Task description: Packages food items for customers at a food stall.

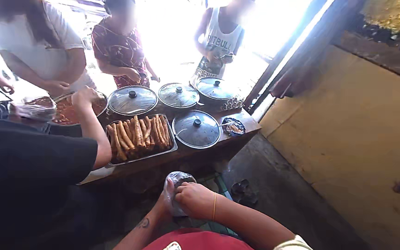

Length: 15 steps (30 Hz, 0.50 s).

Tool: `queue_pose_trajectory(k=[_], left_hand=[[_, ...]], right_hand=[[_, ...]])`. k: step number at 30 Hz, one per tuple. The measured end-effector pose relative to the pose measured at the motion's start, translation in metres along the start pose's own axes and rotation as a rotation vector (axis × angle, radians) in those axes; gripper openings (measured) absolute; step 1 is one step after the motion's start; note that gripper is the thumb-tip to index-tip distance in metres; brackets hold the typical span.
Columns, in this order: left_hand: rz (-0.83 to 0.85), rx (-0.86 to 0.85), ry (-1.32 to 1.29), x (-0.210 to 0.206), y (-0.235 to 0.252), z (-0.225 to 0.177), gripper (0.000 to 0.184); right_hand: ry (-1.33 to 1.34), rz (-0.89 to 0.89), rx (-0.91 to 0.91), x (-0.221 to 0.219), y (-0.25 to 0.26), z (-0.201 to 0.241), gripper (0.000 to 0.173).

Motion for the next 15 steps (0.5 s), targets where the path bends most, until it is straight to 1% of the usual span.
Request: queue_pose_trajectory(k=[1,3,4,5,6,7,8,10,11,12,13,14,15], left_hand=[[-0.012,-0.063,0.021,-0.004,0.005,-0.012,0.064],[-0.059,-0.161,0.062,-0.011,0.007,-0.041,0.071],[-0.09,-0.209,0.074,-0.008,0.012,-0.051,0.076],[-0.106,-0.266,0.091,0.002,0.022,-0.056,0.084],[-0.098,-0.329,0.122,0.016,0.032,-0.057,0.087],[-0.109,-0.389,0.187,0.029,0.041,-0.056,0.085],[-0.134,-0.434,0.241,0.032,0.046,-0.058,0.083],[-0.198,-0.526,0.3,0.021,0.05,-0.073,0.072],[-0.259,-0.537,0.253,0.004,0.051,-0.089,0.071],[-0.346,-0.546,0.238,-0.018,0.049,-0.107,0.08],[-0.449,-0.549,0.248,-0.037,0.048,-0.121,0.093],[-0.532,-0.576,0.255,-0.047,0.052,-0.129,0.102],[-0.598,-0.629,0.239,-0.045,0.058,-0.128,0.104]], right_hand=[[0.034,-0.125,0.097,0.017,-0.004,-0.009,0.02],[0.172,-0.464,0.281,0.05,-0.006,-0.029,0.02],[0.234,-0.604,0.326,0.069,-0.002,-0.042,0.024],[0.28,-0.718,0.334,0.089,0.005,-0.058,0.028],[0.311,-0.794,0.301,0.108,0.013,-0.078,0.029],[0.33,-0.815,0.241,0.126,0.021,-0.102,0.031],[0.327,-0.81,0.174,0.142,0.031,-0.127,0.031],[0.29,-0.769,0.05,0.173,0.057,-0.18,0.028],[0.256,-0.752,-0.002,0.19,0.076,-0.208,0.027],[0.222,-0.728,-0.056,0.204,0.098,-0.237,0.027],[0.188,-0.697,-0.106,0.215,0.121,-0.265,0.029],[0.161,-0.652,-0.16,0.228,0.143,-0.29,0.03],[0.135,-0.604,-0.213,0.243,0.164,-0.311,0.033]])
Point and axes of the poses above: each hand's wrist, its own y-axis towards the middle knuckle, its own x-axis out of the back of the hand, z = x × y, the point moved 2 cm from there along y, towards the middle knuckle
